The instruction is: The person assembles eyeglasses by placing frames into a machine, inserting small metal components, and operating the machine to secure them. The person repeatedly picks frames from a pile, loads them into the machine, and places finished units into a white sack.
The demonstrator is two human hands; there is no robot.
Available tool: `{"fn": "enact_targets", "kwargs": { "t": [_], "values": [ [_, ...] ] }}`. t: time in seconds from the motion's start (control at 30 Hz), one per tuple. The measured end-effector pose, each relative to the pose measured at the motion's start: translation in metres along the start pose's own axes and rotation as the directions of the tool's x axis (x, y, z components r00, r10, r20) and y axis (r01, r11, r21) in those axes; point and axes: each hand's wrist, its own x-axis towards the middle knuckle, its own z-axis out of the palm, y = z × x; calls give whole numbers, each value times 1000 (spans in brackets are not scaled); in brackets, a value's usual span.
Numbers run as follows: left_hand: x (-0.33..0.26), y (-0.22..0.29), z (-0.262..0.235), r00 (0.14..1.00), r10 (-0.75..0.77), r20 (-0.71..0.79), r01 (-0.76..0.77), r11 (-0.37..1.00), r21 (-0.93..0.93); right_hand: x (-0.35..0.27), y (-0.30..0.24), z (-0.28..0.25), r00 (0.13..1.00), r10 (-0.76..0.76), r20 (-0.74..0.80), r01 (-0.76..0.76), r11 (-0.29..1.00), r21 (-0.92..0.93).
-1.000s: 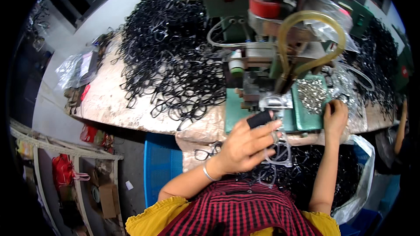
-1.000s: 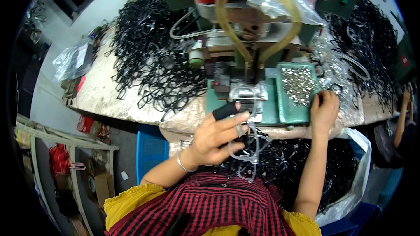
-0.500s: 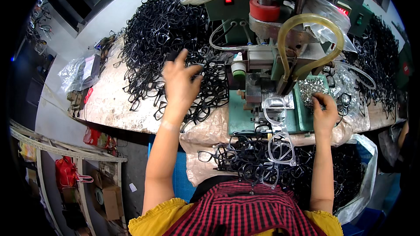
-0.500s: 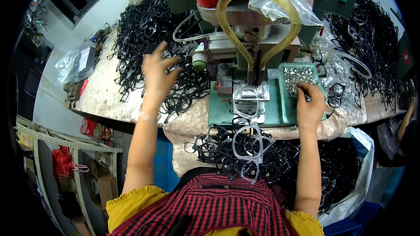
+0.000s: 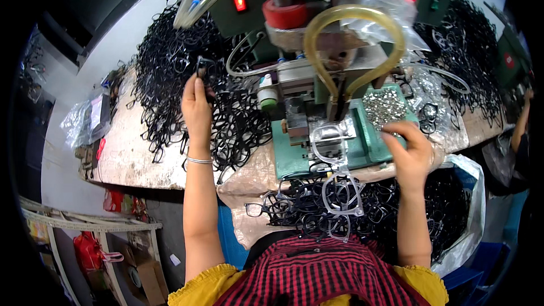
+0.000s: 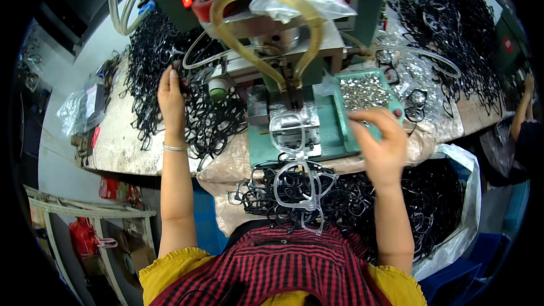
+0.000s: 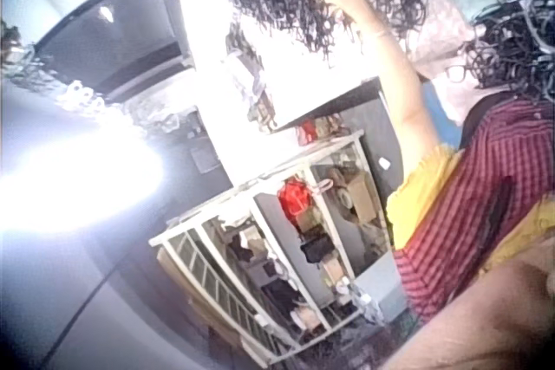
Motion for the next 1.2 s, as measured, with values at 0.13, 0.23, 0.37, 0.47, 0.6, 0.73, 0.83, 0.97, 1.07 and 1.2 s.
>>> {"fn": "enact_targets", "kwargs": {
  "t": [0.13,0.23,0.37,0.47,0.6,0.73,0.83,0.97,1.07,1.2],
  "values": [
    [-45,-10,33,989,70,-132,-55,992,116,31,3,66,999,46,-13,-40,959,280],
    [-94,-4,30,953,-303,0,286,899,-332,18,-3,78,993,71,-91,-30,919,394],
    [-110,70,51,948,-295,123,307,736,-603,18,-9,72,987,159,-4,-137,861,489],
    [-121,136,53,959,-50,279,239,669,-704,20,-17,75,986,156,56,-160,799,579],
    [-155,173,35,814,-35,579,542,405,-737,19,-42,73,979,185,89,-200,758,620],
    [-168,165,58,283,-288,915,928,324,-185,9,-53,54,981,53,185,-133,882,451],
    [-166,143,94,165,-266,950,986,80,-149,21,-17,39,990,105,89,-134,884,448],
    [-165,137,110,186,-320,929,978,146,-146,24,91,-6,884,92,-459,-41,992,121],
    [-168,131,112,208,-304,930,974,157,-166,-1,105,-23,928,135,-348,-148,989,-10],
    [-168,130,111,222,-296,929,965,203,-166,13,99,-34,981,-37,-192,-111,705,-701]
  ]
}}
